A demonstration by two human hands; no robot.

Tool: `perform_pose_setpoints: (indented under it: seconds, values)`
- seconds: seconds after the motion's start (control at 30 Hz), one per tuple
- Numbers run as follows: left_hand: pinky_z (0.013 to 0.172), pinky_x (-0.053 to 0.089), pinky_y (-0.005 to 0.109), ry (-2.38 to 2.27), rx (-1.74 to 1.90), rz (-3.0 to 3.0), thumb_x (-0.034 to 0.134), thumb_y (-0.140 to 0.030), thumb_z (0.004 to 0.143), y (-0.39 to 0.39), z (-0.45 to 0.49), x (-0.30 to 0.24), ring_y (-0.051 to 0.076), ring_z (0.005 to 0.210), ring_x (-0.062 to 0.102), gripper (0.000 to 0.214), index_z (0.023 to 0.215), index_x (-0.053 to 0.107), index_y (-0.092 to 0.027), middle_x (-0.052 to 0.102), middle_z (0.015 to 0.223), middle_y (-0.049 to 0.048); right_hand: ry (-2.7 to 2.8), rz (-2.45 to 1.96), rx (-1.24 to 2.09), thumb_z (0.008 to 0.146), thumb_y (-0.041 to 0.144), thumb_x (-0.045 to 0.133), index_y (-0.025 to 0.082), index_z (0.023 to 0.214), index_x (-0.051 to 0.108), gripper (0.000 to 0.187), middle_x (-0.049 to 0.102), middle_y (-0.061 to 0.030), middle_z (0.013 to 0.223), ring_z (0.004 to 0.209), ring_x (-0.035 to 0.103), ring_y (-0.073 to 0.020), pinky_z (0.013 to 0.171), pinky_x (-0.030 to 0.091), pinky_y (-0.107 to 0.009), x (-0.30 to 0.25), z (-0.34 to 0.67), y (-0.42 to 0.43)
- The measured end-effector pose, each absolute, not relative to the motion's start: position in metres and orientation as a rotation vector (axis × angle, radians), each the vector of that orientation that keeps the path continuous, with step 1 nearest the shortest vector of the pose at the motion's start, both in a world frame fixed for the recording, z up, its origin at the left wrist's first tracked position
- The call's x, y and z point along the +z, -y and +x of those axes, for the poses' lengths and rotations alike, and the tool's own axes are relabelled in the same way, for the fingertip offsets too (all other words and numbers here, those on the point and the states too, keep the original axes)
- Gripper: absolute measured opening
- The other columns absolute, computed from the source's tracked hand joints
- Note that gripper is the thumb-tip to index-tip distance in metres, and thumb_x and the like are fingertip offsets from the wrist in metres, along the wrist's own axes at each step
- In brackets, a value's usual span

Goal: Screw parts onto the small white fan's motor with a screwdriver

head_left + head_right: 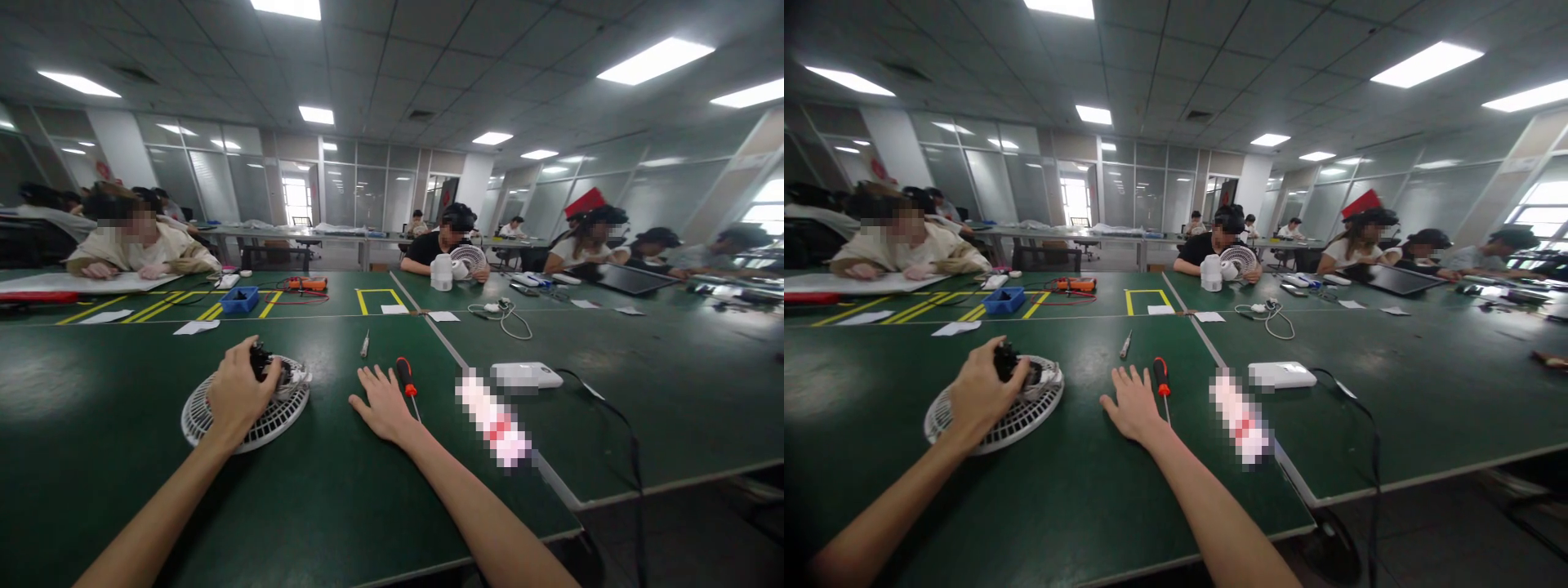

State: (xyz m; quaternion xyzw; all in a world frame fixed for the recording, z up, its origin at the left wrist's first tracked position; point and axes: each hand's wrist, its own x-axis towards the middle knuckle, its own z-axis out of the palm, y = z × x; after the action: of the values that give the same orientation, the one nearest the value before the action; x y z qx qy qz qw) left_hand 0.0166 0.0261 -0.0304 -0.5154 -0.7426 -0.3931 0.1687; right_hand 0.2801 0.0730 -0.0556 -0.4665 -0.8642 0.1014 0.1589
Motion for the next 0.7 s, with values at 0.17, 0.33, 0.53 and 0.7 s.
perform_pose_setpoints:
  seconds: [0.17,0.33,0.53,0.7]
  values:
    - [0.097,0.054,0.05,1.952,-1.18,-1.681,0.052,-0.053,0.096,-0.04,0.057,-0.032,0.035,0.116,0.065,0.066,0.148,0.047,-0.015,0.062,0.135,0.0209,2.139,-1.301,0.38,0.106,0.04,0.041,0.016,0.144,0.061,0.049,0.06,-0.0151,0.15,0.144,0.052,-0.0286,0.127,0.019,-0.054,-0.049,0.283,-0.076]
    - [0.105,0.052,0.058,1.694,-1.076,-2.108,0.053,-0.066,0.093,-0.043,0.085,-0.033,0.038,0.134,0.057,0.091,0.165,0.017,-0.023,0.043,0.159,0.0233,1.865,-1.177,0.408,0.108,0.038,0.033,0.021,0.137,0.067,0.048,0.068,-0.0111,0.141,0.138,0.059,-0.0258,0.124,0.027,-0.055,-0.049,0.288,-0.081]
    - [0.119,0.037,0.068,1.476,-1.002,-2.346,0.049,-0.062,0.097,-0.043,0.104,-0.042,0.043,0.154,0.032,0.082,0.165,0.014,-0.033,0.016,0.174,0.0171,1.859,-1.046,0.321,0.108,0.038,0.031,0.021,0.139,0.065,0.049,0.067,-0.0109,0.143,0.142,0.055,-0.0263,0.124,0.027,-0.056,-0.049,0.289,-0.075]
    - [0.12,0.026,0.077,1.406,-0.97,-2.32,0.052,-0.056,0.098,-0.043,0.105,-0.052,0.047,0.159,0.013,0.077,0.165,0.016,-0.039,0.012,0.175,0.0116,1.956,-0.99,0.225,0.109,0.037,0.032,0.022,0.141,0.062,0.047,0.067,-0.0088,0.144,0.144,0.053,-0.0255,0.129,0.009,-0.059,-0.045,0.287,-0.065]
